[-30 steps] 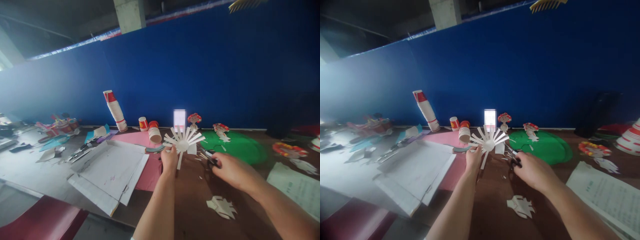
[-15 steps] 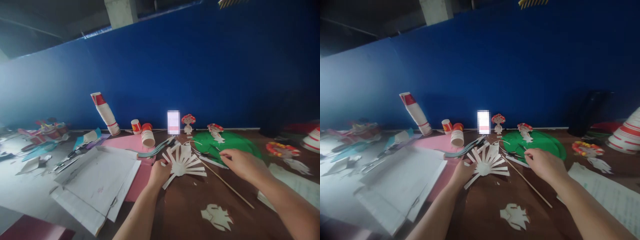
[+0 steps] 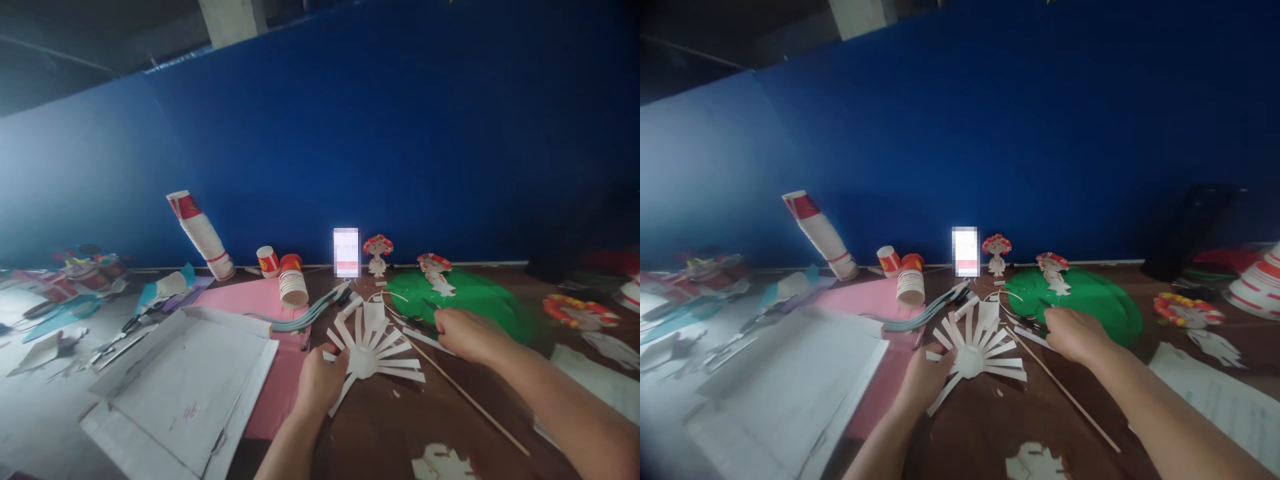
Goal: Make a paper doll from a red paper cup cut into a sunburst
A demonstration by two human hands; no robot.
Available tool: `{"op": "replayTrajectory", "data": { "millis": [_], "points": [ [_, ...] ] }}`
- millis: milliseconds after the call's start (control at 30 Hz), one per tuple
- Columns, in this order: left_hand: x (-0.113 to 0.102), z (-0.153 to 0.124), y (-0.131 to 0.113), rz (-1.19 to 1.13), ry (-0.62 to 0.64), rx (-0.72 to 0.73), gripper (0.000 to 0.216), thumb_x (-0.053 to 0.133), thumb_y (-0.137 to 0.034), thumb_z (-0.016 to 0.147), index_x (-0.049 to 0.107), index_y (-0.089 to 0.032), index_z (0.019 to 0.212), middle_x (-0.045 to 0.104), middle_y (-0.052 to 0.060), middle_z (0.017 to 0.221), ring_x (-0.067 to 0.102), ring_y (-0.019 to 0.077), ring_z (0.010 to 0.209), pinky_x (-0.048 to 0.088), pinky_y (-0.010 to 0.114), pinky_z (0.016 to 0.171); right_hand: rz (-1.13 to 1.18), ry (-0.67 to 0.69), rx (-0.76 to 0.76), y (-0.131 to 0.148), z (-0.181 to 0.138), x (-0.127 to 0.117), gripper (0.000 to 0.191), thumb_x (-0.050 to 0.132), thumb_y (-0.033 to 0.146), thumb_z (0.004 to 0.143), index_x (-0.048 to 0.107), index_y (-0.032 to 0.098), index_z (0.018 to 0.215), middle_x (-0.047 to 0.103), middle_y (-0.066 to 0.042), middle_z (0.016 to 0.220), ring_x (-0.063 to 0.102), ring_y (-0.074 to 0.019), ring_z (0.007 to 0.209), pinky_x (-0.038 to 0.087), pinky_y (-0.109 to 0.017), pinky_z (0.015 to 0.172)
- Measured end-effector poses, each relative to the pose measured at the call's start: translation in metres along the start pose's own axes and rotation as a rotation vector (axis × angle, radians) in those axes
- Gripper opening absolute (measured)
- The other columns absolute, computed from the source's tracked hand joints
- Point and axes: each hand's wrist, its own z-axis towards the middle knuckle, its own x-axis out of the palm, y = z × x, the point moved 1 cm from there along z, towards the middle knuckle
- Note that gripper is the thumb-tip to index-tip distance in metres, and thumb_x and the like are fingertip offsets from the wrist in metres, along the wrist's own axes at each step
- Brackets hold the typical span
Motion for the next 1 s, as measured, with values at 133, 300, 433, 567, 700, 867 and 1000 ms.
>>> {"op": "replayTrajectory", "data": {
  "millis": [133,300,433,567,700,867,1000],
  "points": [
    [0.001,-0.003,0.0,0.063,-0.018,0.008,0.025,0.06,-0.039,0.086,0.067,-0.019,0.072,0.069,0.004,0.07,0.063,0.0189,0.07,0.038,0.025,0.062,0.135,-0.176,0.013,0.005,-0.006,-0.012,0.013,0.064,0.021,0.064,0.054,0.024,0.057,0.067,-0.003,0.068,0.06,-0.0203,0.06,0.029,-0.029,0.051],
    [0.001,-0.007,-0.004,0.07,-0.02,0.086,0.026,0.057,-0.04,0.088,0.068,-0.021,0.074,0.071,0.004,0.071,0.064,0.0194,0.07,0.038,0.026,0.062,0.449,-0.475,0.031,0.017,-0.017,-0.009,0.019,0.058,0.044,0.08,0.054,0.025,0.083,0.071,-0.002,0.071,0.068,-0.0212,0.062,0.046,-0.031,0.056],
    [0.002,-0.009,-0.007,0.052,-0.011,0.099,0.025,0.057,-0.04,0.088,0.067,-0.021,0.075,0.071,0.004,0.071,0.064,0.0192,0.069,0.037,0.026,0.06,0.714,-0.623,-0.061,0.03,-0.026,0.009,0.025,0.049,0.05,0.09,0.048,0.025,0.094,0.075,-0.009,0.091,0.074,-0.0218,0.072,0.057,-0.032,0.061],
    [0.005,-0.01,-0.009,0.102,-0.025,0.135,0.02,0.058,-0.036,0.087,0.07,-0.021,0.083,0.074,0.006,0.081,0.065,0.0204,0.074,0.038,0.027,0.062,0.834,-0.69,-0.172,0.031,-0.029,0.026,0.032,0.045,0.052,0.094,0.05,0.023,0.105,0.074,-0.013,0.101,0.075,-0.0222,0.078,0.062,-0.034,0.063],
    [0.009,-0.009,-0.011,0.148,-0.029,0.136,0.022,0.06,-0.037,0.086,0.071,-0.02,0.094,0.074,0.008,0.088,0.066,0.0222,0.079,0.041,0.028,0.067,0.826,-0.682,-0.245,0.026,-0.029,0.037,0.031,0.049,0.05,0.094,0.059,0.021,0.102,0.074,-0.01,0.089,0.075,-0.022,0.076,0.063,-0.035,0.068],
    [0.006,-0.006,-0.009,0.062,-0.125,0.122,0.054,0.063,-0.048,0.085,0.057,-0.018,0.129,0.07,0.009,0.106,0.066,0.0217,0.087,0.047,0.03,0.075,0.79,-0.671,-0.281,0.027,-0.03,0.038,0.028,0.051,0.046,0.094,0.062,0.022,0.103,0.075,-0.01,0.09,0.075,-0.0217,0.081,0.062,-0.035,0.074],
    [-0.006,-0.024,-0.016,0.111,-0.608,0.399,0.064,0.062,-0.045,0.087,0.045,-0.014,0.141,0.053,0.018,0.136,0.053,0.0298,0.121,0.044,0.042,0.096,0.763,-0.648,-0.271,0.03,-0.036,0.034,0.027,0.051,0.043,0.095,0.064,0.021,0.102,0.076,-0.011,0.094,0.075,-0.0221,0.083,0.061,-0.035,0.077]
  ]
}}
